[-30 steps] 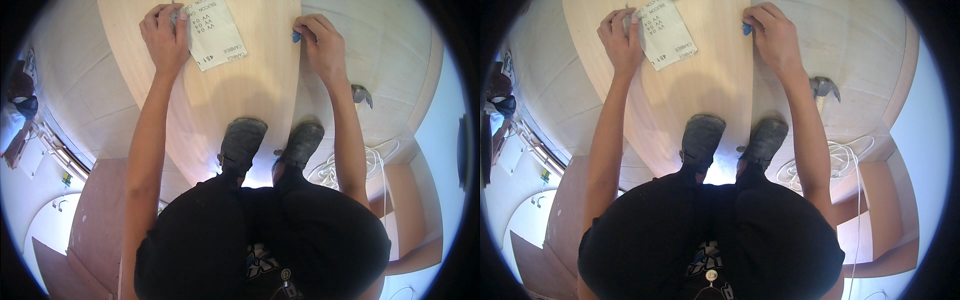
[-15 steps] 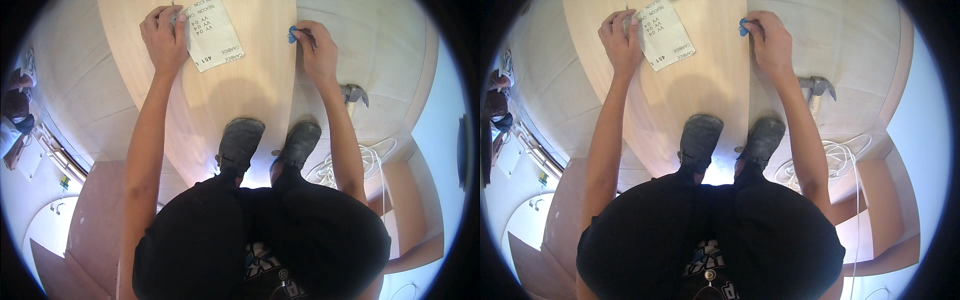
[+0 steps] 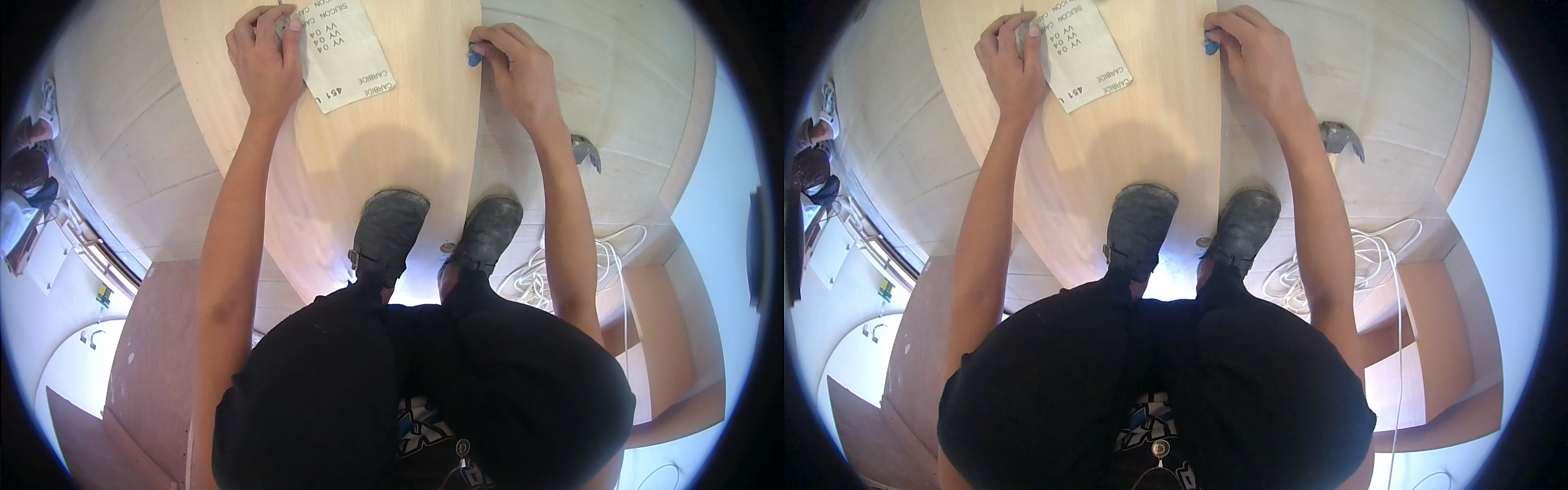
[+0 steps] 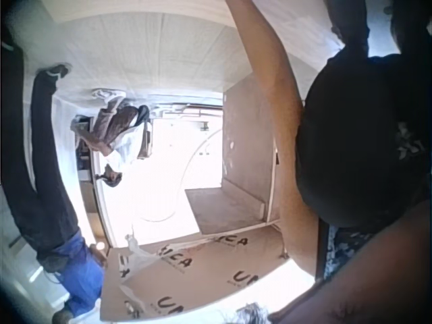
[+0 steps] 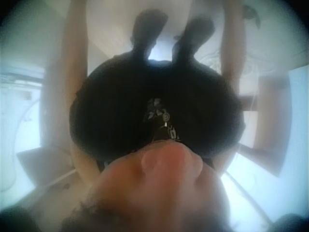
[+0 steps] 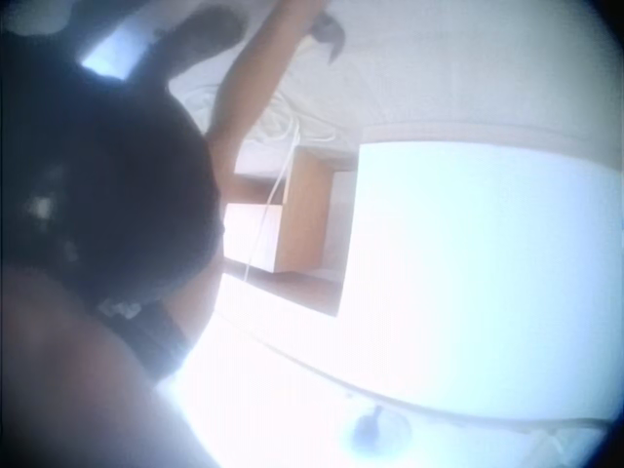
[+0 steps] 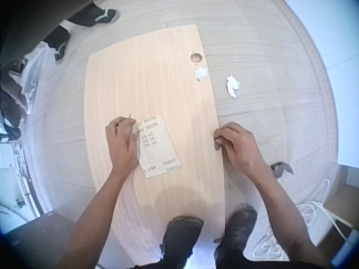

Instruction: The person sits on the floor and uses a hammer to tap a small white card onto a large light-colored board. They then use a blue tool to press along the edge of the board.

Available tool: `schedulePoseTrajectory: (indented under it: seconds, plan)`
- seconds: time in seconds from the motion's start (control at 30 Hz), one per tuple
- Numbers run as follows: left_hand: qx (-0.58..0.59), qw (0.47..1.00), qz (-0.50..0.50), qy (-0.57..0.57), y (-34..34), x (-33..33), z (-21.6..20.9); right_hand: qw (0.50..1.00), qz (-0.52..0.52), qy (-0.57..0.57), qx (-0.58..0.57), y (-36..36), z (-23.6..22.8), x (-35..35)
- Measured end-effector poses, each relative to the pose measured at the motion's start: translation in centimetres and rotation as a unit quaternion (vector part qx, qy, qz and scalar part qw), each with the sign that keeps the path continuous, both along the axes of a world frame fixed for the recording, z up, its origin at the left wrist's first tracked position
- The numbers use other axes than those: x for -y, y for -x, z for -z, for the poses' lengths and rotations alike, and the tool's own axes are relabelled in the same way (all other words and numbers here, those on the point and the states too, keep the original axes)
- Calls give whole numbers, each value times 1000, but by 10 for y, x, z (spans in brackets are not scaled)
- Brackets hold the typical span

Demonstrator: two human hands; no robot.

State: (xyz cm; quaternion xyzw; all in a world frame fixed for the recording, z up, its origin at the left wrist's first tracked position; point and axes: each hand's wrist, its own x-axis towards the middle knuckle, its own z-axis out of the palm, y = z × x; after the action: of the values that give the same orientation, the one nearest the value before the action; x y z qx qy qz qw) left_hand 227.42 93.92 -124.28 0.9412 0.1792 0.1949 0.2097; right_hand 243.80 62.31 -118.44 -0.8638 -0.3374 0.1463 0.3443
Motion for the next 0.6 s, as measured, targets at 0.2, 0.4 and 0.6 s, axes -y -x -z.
schedulePoseTrajectory:
  seconds: [0.2,0.4,0.6]
  plan:
    - [-5,1000,-9,1,1,1,0,999,20,-38,-14,2,14,-1]
    - [-11,1000,-5,12,1,1,-2,996,9,-61,68,5,24,0]
    - [-4,1000,-10,6,1,-1,0,999,27,-41,-22,7,35,13]
